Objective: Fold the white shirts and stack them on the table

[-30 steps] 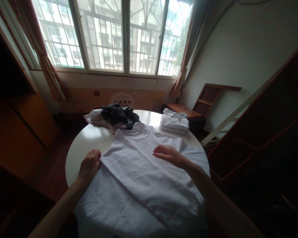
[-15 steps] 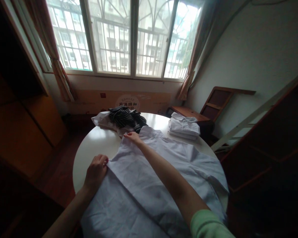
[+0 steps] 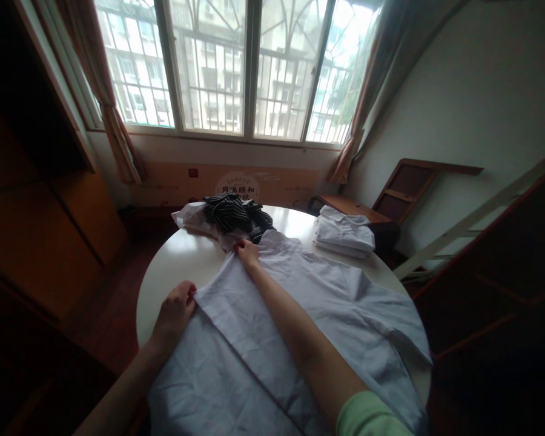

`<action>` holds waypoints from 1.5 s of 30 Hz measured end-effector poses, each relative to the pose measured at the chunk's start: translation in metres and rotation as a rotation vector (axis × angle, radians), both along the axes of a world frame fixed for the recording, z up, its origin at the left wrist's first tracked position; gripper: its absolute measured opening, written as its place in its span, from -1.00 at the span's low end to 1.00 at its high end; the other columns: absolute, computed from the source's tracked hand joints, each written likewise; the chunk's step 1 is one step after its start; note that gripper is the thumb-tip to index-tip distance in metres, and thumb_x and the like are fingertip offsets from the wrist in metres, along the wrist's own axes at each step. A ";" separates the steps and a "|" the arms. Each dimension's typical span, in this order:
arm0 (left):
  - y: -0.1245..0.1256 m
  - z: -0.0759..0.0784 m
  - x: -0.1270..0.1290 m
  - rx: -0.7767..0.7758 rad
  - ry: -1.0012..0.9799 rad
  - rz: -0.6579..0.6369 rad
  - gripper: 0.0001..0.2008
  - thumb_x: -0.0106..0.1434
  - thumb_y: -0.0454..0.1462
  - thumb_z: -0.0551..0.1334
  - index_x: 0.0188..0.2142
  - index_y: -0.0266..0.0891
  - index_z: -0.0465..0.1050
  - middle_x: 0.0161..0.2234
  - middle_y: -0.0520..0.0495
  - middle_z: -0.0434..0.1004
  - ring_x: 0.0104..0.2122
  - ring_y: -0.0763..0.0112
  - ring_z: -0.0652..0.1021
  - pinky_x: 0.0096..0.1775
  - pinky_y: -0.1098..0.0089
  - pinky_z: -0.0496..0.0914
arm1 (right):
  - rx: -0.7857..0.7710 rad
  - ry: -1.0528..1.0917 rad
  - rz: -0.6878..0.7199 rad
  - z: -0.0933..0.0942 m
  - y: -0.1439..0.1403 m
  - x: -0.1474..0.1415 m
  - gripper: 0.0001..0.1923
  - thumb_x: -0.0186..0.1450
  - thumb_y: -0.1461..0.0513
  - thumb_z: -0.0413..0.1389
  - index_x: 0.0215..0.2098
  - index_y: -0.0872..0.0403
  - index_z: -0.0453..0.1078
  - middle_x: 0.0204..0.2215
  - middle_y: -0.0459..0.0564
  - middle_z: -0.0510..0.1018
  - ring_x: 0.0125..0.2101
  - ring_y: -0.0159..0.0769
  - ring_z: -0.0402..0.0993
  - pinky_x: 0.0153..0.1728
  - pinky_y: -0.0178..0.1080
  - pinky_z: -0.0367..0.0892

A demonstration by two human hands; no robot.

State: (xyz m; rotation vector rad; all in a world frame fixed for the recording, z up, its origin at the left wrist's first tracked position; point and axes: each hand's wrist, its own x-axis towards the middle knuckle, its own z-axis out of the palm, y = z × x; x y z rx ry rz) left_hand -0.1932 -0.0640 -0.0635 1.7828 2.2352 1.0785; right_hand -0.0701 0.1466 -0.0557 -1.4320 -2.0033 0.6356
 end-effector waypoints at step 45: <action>0.009 0.015 -0.016 -0.189 -0.440 -0.225 -0.54 0.07 -0.01 0.10 -0.12 -0.25 0.33 -0.22 -0.11 0.48 -0.28 0.30 0.48 -0.28 0.39 0.35 | -0.060 -0.017 0.124 0.001 0.010 0.003 -0.78 0.17 0.20 0.01 -0.37 0.09 0.49 -0.39 -0.05 0.56 -0.39 -0.31 0.43 -0.45 -0.38 0.17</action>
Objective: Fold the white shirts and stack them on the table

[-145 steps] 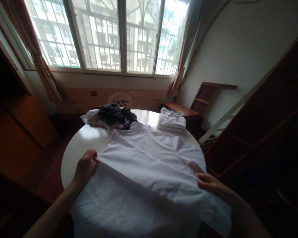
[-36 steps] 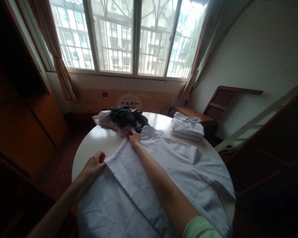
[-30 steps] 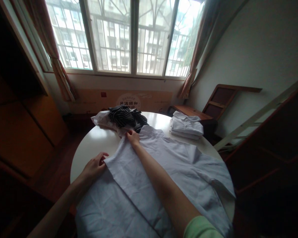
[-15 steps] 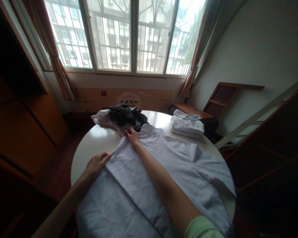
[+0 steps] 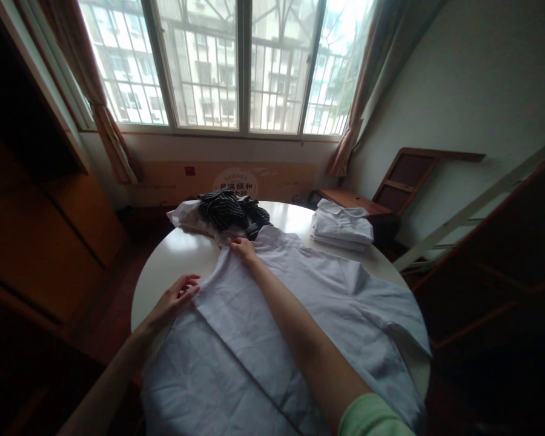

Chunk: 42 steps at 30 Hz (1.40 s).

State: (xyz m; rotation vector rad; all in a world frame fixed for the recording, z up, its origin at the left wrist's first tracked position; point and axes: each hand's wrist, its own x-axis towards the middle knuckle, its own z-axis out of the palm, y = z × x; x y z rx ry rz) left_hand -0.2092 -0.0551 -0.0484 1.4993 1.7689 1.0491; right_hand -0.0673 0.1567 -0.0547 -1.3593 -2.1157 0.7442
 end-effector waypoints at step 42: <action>-0.013 0.002 0.019 0.003 0.681 0.241 -0.64 0.17 -0.10 0.01 -0.65 -0.23 0.27 -0.62 -0.03 0.38 -0.52 0.40 0.41 -0.48 0.46 0.12 | 0.051 0.105 0.179 -0.004 -0.004 0.010 -0.80 0.14 0.22 0.04 -0.56 0.15 0.40 -0.67 -0.20 0.32 -0.58 -0.48 0.19 -0.56 -0.41 -0.02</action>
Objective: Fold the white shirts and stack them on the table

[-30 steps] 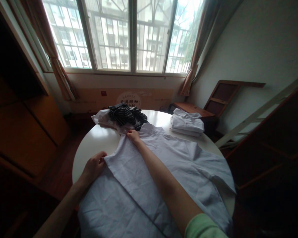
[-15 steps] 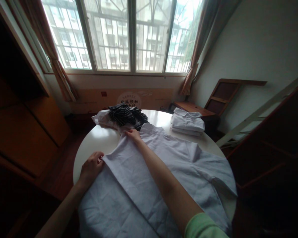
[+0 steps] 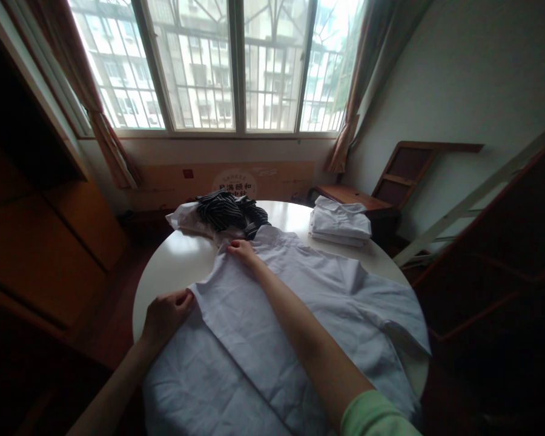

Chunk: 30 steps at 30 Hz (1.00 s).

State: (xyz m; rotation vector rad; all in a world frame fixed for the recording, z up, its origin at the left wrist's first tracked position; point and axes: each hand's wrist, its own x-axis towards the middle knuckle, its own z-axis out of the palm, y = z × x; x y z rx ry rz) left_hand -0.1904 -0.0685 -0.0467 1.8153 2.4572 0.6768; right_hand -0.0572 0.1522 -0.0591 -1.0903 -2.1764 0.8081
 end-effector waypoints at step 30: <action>-0.009 -0.008 -0.012 0.253 -0.069 -0.054 -0.77 0.12 -0.20 -0.02 -0.43 -0.22 0.35 -0.34 -0.12 0.47 -0.33 0.28 0.49 -0.27 0.36 0.34 | 0.217 -0.348 -0.108 0.028 -0.096 0.216 -0.76 0.18 0.26 0.07 -0.17 0.16 0.36 -0.24 0.09 0.50 -0.24 -0.25 0.42 -0.22 -0.25 0.29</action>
